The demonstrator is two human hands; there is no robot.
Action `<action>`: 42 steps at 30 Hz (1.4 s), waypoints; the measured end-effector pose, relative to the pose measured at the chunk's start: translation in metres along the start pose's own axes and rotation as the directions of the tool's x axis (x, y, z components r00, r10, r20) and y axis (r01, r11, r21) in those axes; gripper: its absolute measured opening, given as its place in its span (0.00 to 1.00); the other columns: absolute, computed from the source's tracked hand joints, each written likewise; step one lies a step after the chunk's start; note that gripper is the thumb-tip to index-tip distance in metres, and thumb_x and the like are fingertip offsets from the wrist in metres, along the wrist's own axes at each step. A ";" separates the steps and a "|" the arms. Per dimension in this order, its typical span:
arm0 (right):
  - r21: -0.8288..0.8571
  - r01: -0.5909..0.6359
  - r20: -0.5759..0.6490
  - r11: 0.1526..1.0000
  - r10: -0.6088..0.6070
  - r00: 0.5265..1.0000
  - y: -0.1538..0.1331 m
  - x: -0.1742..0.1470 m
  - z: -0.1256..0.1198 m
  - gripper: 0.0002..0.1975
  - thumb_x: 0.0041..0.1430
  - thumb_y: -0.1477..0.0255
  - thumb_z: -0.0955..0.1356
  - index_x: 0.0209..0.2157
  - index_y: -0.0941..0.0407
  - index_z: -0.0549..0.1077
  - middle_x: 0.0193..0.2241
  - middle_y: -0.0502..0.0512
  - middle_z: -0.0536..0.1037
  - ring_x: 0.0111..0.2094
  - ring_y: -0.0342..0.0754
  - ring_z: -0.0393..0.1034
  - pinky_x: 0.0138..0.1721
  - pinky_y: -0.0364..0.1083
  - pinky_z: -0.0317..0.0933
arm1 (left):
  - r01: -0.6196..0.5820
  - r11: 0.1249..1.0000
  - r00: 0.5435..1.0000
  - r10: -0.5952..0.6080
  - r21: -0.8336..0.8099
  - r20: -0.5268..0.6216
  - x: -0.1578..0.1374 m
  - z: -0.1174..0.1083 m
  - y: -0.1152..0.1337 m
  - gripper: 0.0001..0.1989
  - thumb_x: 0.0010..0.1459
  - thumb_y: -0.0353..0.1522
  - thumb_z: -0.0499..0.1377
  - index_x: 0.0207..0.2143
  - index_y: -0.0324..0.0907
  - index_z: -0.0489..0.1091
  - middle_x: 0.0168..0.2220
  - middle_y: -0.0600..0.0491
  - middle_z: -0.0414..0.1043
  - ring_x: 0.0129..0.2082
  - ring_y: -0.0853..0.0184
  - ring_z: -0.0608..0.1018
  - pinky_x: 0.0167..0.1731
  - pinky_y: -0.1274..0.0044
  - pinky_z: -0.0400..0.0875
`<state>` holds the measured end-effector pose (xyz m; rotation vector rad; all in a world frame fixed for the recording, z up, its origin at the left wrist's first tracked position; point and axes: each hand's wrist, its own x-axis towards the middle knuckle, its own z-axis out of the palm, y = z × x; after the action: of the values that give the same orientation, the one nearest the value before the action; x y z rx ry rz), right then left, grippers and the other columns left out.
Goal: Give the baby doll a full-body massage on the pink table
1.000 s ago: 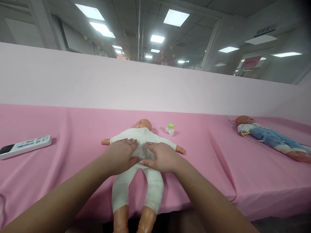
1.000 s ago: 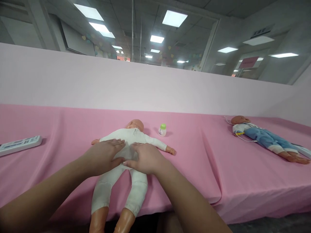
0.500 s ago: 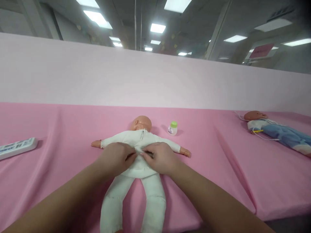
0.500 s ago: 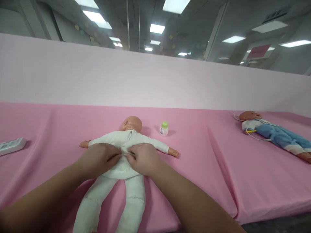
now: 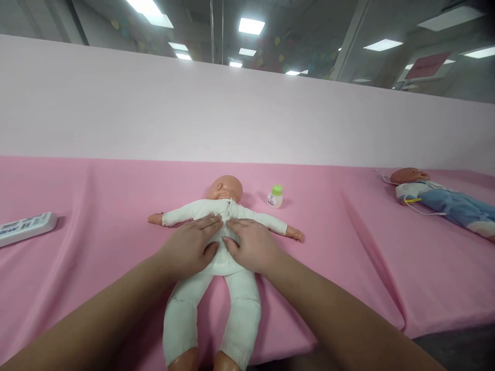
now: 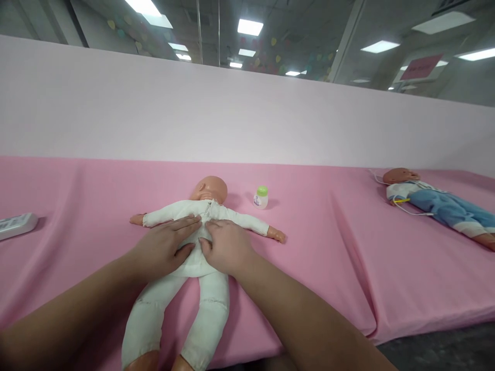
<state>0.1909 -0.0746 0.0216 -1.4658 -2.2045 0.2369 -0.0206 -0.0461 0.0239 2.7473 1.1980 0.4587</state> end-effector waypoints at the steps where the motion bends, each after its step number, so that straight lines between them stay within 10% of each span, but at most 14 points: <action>1: -0.002 -0.002 -0.024 1.000 0.002 1.000 0.001 0.000 0.001 0.27 0.67 0.63 0.65 0.62 0.61 0.72 0.60 0.63 0.76 0.63 0.59 0.68 0.65 0.57 0.61 | -0.018 0.999 1.000 0.018 0.035 -0.021 0.000 0.002 -0.001 0.29 0.65 0.35 0.54 0.68 0.41 0.65 0.71 0.47 0.59 0.71 0.50 0.62 0.69 0.58 0.57; 21: 0.112 -0.054 0.072 0.992 0.046 0.996 0.013 0.013 0.009 0.50 0.60 0.58 0.70 0.74 0.68 0.47 0.75 0.68 0.44 0.76 0.60 0.37 0.75 0.59 0.39 | 0.015 0.998 0.995 -0.020 0.059 0.094 0.019 0.001 -0.011 0.49 0.55 0.38 0.60 0.75 0.36 0.46 0.77 0.40 0.35 0.76 0.46 0.42 0.71 0.53 0.46; 27: 0.125 -0.086 0.163 0.988 0.065 0.984 0.020 0.017 0.013 0.50 0.62 0.55 0.68 0.73 0.69 0.49 0.75 0.68 0.45 0.76 0.60 0.39 0.75 0.57 0.39 | 0.034 0.999 0.974 -0.037 0.018 0.225 0.024 -0.001 -0.014 0.49 0.56 0.38 0.58 0.76 0.35 0.44 0.77 0.42 0.38 0.76 0.52 0.44 0.72 0.59 0.47; 35: 0.158 -0.120 0.096 0.980 0.106 0.990 0.023 0.017 0.009 0.54 0.59 0.51 0.70 0.75 0.64 0.46 0.75 0.65 0.45 0.76 0.59 0.37 0.74 0.58 0.39 | 0.051 0.995 0.992 -0.060 0.089 0.108 0.020 0.009 -0.022 0.51 0.57 0.42 0.58 0.76 0.35 0.39 0.77 0.40 0.27 0.75 0.46 0.34 0.71 0.51 0.40; 42: 0.195 -0.148 0.133 0.970 0.123 0.983 0.030 0.020 0.009 0.51 0.61 0.45 0.68 0.74 0.62 0.51 0.73 0.67 0.54 0.74 0.63 0.46 0.72 0.59 0.46 | 0.105 0.992 0.980 -0.090 -0.077 0.180 0.019 0.006 -0.029 0.47 0.60 0.43 0.56 0.76 0.35 0.45 0.76 0.41 0.41 0.76 0.49 0.45 0.71 0.56 0.47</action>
<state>0.2054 -0.0432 0.0077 -1.5227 -2.1000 0.5945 -0.0263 -0.0121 0.0164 2.5808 1.2313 0.2446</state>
